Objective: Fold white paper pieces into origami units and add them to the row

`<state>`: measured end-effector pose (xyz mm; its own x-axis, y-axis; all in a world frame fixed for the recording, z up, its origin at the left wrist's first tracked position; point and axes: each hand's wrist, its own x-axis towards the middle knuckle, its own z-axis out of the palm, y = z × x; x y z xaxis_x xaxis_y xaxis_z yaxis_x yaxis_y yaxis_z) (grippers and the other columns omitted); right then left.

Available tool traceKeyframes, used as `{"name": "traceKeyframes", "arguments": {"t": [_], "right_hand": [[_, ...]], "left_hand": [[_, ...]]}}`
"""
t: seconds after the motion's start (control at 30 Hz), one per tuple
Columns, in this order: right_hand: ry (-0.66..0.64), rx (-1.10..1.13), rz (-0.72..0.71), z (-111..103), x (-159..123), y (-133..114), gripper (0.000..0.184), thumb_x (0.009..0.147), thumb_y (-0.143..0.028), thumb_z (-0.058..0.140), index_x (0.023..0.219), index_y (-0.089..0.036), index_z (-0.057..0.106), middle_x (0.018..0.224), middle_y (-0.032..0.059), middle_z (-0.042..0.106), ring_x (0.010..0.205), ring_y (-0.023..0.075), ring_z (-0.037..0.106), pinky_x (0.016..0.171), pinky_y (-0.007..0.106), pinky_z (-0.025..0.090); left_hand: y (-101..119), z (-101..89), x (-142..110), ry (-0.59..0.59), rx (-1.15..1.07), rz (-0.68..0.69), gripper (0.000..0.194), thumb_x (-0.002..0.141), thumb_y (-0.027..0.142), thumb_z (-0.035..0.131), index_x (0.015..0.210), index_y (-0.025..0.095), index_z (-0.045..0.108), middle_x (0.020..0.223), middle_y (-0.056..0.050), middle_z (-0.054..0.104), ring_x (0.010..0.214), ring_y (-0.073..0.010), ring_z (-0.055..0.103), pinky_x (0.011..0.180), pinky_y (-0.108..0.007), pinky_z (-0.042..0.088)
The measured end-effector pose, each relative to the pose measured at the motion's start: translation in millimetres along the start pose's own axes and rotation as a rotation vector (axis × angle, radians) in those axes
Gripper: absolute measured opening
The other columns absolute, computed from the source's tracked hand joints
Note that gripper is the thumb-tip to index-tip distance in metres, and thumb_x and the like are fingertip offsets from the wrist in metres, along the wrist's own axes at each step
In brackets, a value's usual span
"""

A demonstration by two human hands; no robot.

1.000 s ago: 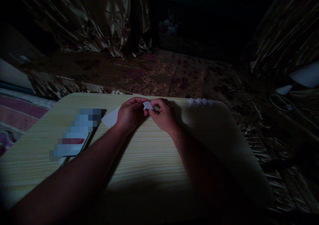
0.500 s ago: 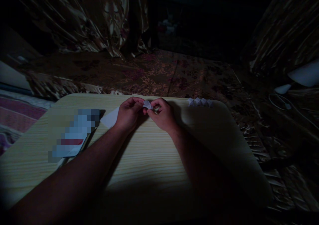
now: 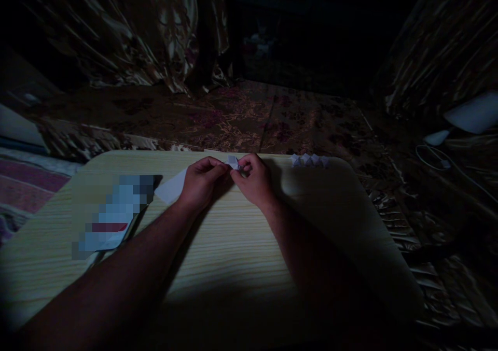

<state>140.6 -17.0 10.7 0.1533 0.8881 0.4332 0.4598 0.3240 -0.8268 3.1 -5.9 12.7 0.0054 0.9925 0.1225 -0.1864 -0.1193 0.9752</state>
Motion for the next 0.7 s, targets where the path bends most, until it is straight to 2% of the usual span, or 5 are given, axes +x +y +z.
{"name": "traceKeyframes", "arguments": {"t": [0.13, 0.27, 0.7], "right_hand": [[0.004, -0.008, 0.004, -0.1, -0.1, -0.8, 0.018, 0.069, -0.028, 0.065, 0.082, -0.022, 0.054, 0.076, -0.0015, 0.056, 0.069, 0.0125, 0.052, 0.058, 0.024, 0.042], [-0.013, 0.0, 0.018, 0.0, 0.0, -0.7, 0.019, 0.069, -0.028, 0.064, 0.083, -0.022, 0.054, 0.077, -0.0015, 0.056, 0.07, 0.0125, 0.052, 0.06, 0.024, 0.043], [-0.019, -0.015, -0.008, 3.4, -0.2, 4.9, 0.021, 0.068, -0.026, 0.065, 0.085, -0.022, 0.053, 0.075, -0.0033, 0.055, 0.068, 0.0111, 0.052, 0.06, 0.022, 0.043]], "left_hand": [[-1.1, -0.8, 0.5, 0.008, 0.064, 0.018, 0.016, 0.068, 0.03, 0.069, 0.068, 0.016, 0.061, 0.058, 0.0, 0.059, 0.05, -0.0092, 0.049, 0.048, -0.021, 0.037], [0.1, 0.6, 0.3, 0.009, 0.024, 0.01, 0.016, 0.07, 0.031, 0.068, 0.074, 0.017, 0.061, 0.06, 0.0, 0.06, 0.051, -0.01, 0.052, 0.048, -0.021, 0.038], [-3.9, -1.9, 3.2, 0.02, 0.118, 0.04, 0.017, 0.072, 0.032, 0.066, 0.074, 0.015, 0.062, 0.062, 0.0, 0.061, 0.053, -0.0099, 0.054, 0.051, -0.02, 0.042]]}}
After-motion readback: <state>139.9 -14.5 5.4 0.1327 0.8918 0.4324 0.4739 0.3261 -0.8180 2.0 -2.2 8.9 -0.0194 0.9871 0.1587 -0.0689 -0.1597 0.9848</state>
